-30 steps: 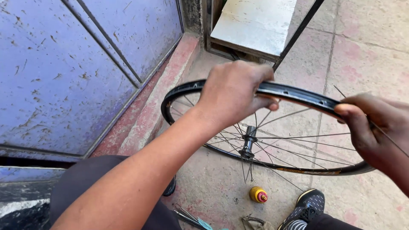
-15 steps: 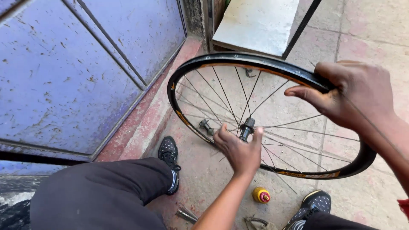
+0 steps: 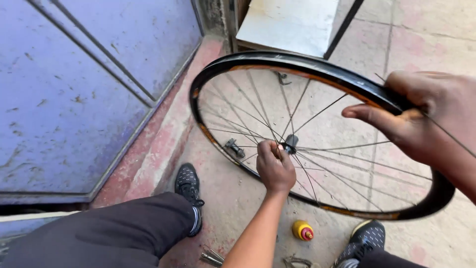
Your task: Repairing a bicycle wheel by inserting spokes into the hub and rim and tightening them using a spoke wrench.
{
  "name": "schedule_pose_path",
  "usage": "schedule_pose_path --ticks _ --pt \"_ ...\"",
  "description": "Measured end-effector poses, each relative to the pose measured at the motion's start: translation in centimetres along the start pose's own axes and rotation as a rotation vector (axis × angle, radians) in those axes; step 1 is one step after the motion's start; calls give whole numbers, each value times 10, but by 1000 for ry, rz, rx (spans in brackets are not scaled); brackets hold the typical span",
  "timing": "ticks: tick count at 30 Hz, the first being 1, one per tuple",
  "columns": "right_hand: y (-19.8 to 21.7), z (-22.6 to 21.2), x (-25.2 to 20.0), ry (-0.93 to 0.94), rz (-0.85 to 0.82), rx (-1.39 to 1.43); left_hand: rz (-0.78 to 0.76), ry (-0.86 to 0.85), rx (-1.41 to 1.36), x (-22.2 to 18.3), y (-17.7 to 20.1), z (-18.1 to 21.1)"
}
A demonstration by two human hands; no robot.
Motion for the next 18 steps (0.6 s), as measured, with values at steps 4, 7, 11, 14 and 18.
schedule_pose_path --ticks 4,7,11,14,18 --pt "-6 13 5 17 6 -173 -12 52 22 4 -9 -5" --pt "-11 27 5 31 3 -96 -56 56 10 0 2 2" --pt "-11 25 7 126 53 5 -81 -57 8 -27 22 3" --pt "-10 21 9 137 69 -73 -28 42 156 -86 35 -31" --pt "-8 18 9 53 58 -268 -394 184 464 -181 46 -87"
Point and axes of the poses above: each hand's wrist, its own x-axis towards the middle knuckle, its own y-axis out of the back of the hand, z = x × y, the point moved 6 cm from there along x, towards the middle knuckle, and after that the axes turned 6 degrees about -y, right-handed, at the moved point
